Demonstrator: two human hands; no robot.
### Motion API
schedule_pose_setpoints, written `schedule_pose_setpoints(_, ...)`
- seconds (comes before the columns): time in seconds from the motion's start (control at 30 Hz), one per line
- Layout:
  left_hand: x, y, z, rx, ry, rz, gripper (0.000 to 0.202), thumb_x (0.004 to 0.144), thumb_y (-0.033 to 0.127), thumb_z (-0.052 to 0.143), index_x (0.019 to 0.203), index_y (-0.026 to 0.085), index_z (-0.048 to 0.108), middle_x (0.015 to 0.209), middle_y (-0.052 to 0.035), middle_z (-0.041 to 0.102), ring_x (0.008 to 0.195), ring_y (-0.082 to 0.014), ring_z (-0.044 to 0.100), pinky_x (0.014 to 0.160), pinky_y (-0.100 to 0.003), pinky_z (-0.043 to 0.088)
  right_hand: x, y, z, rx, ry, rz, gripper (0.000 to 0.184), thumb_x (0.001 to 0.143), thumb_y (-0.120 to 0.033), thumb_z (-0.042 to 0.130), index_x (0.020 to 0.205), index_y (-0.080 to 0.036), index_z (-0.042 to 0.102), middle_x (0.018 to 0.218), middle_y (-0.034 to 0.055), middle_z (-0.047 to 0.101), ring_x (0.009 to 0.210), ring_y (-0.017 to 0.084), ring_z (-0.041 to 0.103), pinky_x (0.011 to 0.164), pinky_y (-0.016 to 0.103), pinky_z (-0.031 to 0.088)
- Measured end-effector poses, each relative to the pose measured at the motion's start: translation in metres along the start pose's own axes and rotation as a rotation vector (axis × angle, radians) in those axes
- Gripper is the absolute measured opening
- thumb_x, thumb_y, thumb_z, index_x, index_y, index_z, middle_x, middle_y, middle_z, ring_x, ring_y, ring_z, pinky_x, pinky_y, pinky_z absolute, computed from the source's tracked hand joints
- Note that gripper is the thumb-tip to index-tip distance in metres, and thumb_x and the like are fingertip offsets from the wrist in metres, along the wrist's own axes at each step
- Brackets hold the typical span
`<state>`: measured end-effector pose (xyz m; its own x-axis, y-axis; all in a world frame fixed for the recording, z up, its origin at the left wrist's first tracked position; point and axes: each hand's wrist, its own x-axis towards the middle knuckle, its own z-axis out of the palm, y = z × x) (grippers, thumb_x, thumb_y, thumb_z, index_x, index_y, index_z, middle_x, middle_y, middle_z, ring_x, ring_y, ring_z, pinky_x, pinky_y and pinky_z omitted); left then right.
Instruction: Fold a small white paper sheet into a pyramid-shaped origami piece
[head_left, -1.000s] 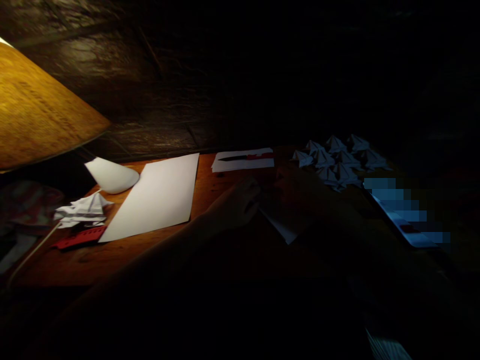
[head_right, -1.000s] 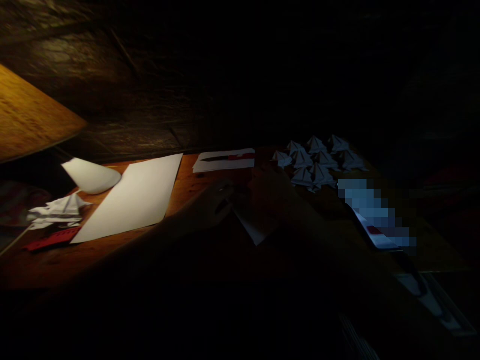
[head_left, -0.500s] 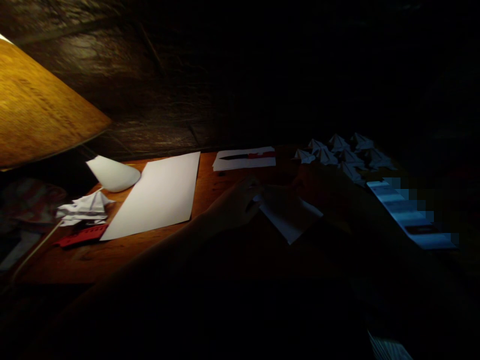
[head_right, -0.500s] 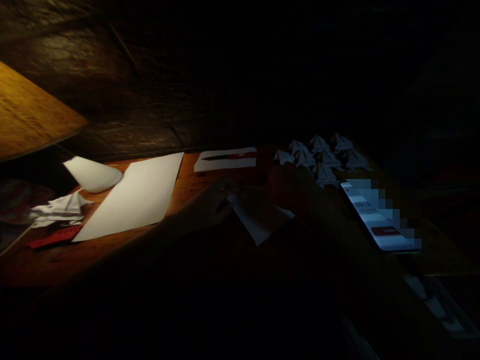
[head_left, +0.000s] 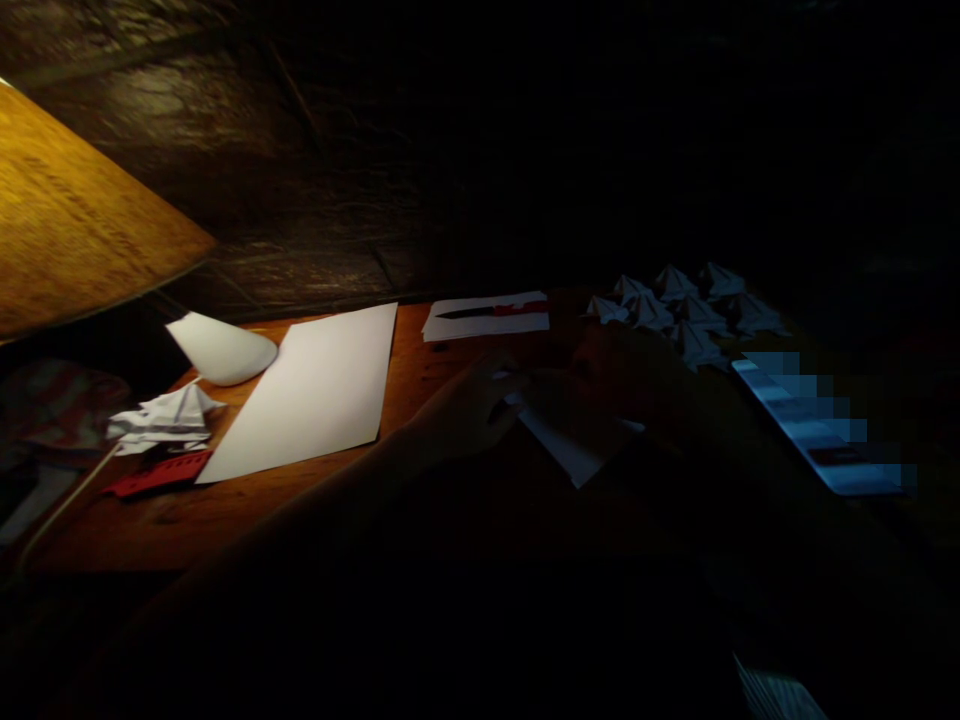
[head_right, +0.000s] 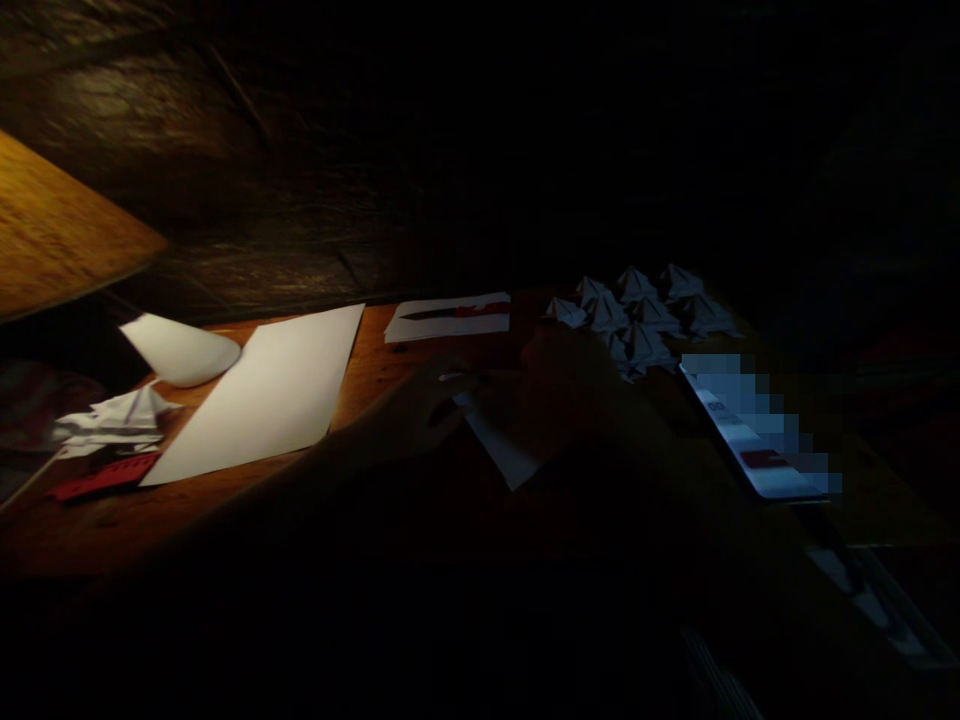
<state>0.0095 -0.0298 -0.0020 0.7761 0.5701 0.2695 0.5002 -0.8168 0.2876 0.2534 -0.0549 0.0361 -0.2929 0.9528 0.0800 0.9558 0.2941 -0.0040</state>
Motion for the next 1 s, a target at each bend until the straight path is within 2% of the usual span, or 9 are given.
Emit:
schedule_pose_setpoints(0.1,0.0,0.001,-0.001,0.016,-0.002,-0.005,0.029,0.094,0.02,0.061,0.122,0.019,0.067,0.123,-0.0123,0.058,0.116,-0.0281,0.058,0.099,-0.047,0.056,0.001,-0.007,0.001,-0.013,0.028,-0.025,0.034,0.098,-0.038,0.054,0.1,-0.014,0.079,0.115,0.0173,0.069,0.104,0.03,0.066,0.081,0.039,0.049)
schedule_pose_setpoints(0.3,0.0,0.002,0.0,0.0,0.008,0.025,0.033,0.096,0.016,0.058,0.127,0.02,0.067,0.125,-0.0119,0.056,0.112,-0.0253,0.059,0.098,-0.045,0.056,0.007,-0.012,0.008,0.107,0.023,-0.149,0.026,0.098,-0.03,0.057,0.103,-0.018,0.079,0.114,0.0129,0.071,0.098,0.025,0.066,0.073,0.034,0.044)
schedule_pose_setpoints(0.37,-0.001,0.002,-0.001,0.011,0.008,0.019,0.033,0.096,0.017,0.058,0.127,0.02,0.068,0.123,-0.0117,0.056,0.112,-0.0253,0.059,0.098,-0.045,0.056,0.011,-0.01,0.015,0.169,0.027,-0.133,0.022,0.096,-0.028,0.06,0.102,-0.018,0.078,0.11,0.0115,0.073,0.093,0.024,0.067,0.07,0.033,0.043)
schedule_pose_setpoints(0.57,0.0,0.003,-0.002,0.024,0.001,0.038,0.03,0.099,0.017,0.058,0.126,0.024,0.07,0.122,-0.0101,0.057,0.118,-0.0258,0.056,0.102,-0.044,0.054,0.02,-0.002,0.032,0.347,0.065,-0.139,0.012,0.088,-0.023,0.068,0.096,-0.018,0.075,0.104,0.0097,0.075,0.093,0.023,0.068,0.074,0.031,0.045)
schedule_pose_setpoints(0.77,-0.001,0.0,-0.003,0.006,-0.04,0.033,0.03,0.1,0.017,0.057,0.126,0.025,0.071,0.13,-0.0105,0.054,0.123,-0.0271,0.053,0.106,-0.048,0.052,0.023,0.0,0.035,0.414,0.081,-0.114,0.01,0.083,-0.023,0.07,0.091,-0.019,0.074,0.099,0.008,0.076,0.087,0.021,0.067,0.073,0.031,0.045)
schedule_pose_setpoints(1.0,0.0,0.002,-0.006,-0.03,-0.064,0.026,0.027,0.099,0.016,0.058,0.122,0.022,0.072,0.134,-0.0118,0.052,0.128,-0.0285,0.05,0.11,-0.049,0.05,0.026,0.001,0.037,0.481,0.082,-0.106,0.012,0.081,-0.028,0.074,0.089,-0.019,0.074,0.094,0.0069,0.077,0.083,0.021,0.069,0.069,0.03,0.044)
